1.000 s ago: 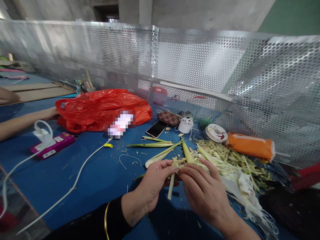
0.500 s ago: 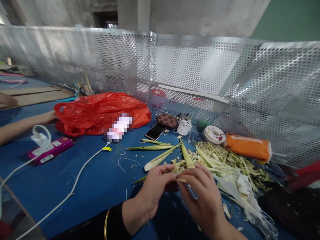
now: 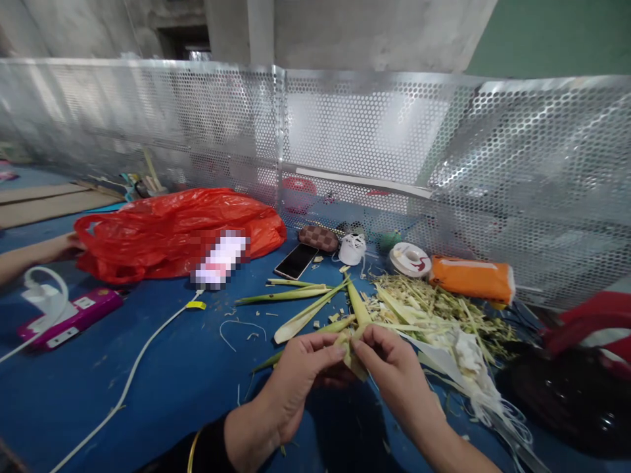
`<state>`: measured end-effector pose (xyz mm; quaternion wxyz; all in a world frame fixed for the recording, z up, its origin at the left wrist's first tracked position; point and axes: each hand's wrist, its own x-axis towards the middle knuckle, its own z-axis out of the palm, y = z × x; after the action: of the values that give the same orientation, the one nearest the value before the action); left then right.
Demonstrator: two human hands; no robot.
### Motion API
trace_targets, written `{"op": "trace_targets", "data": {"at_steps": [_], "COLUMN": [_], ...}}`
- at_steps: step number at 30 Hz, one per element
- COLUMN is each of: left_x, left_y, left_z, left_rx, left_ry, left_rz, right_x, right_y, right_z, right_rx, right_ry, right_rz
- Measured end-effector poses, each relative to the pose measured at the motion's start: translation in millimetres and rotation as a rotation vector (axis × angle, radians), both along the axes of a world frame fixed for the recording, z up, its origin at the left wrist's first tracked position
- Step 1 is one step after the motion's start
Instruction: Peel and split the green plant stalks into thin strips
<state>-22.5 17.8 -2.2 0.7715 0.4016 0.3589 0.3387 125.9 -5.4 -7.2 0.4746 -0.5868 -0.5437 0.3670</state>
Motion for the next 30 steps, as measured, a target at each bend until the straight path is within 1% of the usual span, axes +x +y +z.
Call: {"op": "trace_targets", "data": {"at_steps": [2,5,8,12,15,18,22,24,26,28,30], "left_x": [1,3,2,-1,-3,-3,0,2,3,4,5], "left_y": [0,1,3,7,8,5,0,-1,-2,-1,-1], "left_z": [1.2,3.1,4.2,2.8,1.0,1.3,5.0,6.6,7.1,6.8,5.4], "left_rx": [0.01,0.014,0.02,-0.019,-0.045,-0.059,-0.027,-0.008,0.015,0.047,0.041], "left_ry": [0.035,0.065,0.06,0.03,0.014,0.005,0.029,0.027,0.02,0.02,0.023], "left_rz": [0.016,0.085,0.152,0.172,0.179,0.155,0.128,0.084,0.064,0.061,0.088], "right_x": [1,3,7,14,16,15,13,12,11,8,5], "right_y": [0,0,-1,-5,-5,-4,-1,-1,-1,-2,-3], "right_z": [0.0,4.7,17.2,38.3,45.7,42.0,31.6,27.8,25.0,23.3,21.9], "right_rx": [0.003,-0.014,-0.029,0.013,0.011,0.047,0.182,0.216,0.169,0.091,0.034], "right_ry": [-0.032,-0.02,0.008,-0.052,-0.11,-0.12,-0.103,-0.072,-0.017,0.069,0.173], "right_rz": [-0.005,0.035,0.102,0.207,0.285,0.282,0.186,0.142,0.123,0.105,0.075]}}
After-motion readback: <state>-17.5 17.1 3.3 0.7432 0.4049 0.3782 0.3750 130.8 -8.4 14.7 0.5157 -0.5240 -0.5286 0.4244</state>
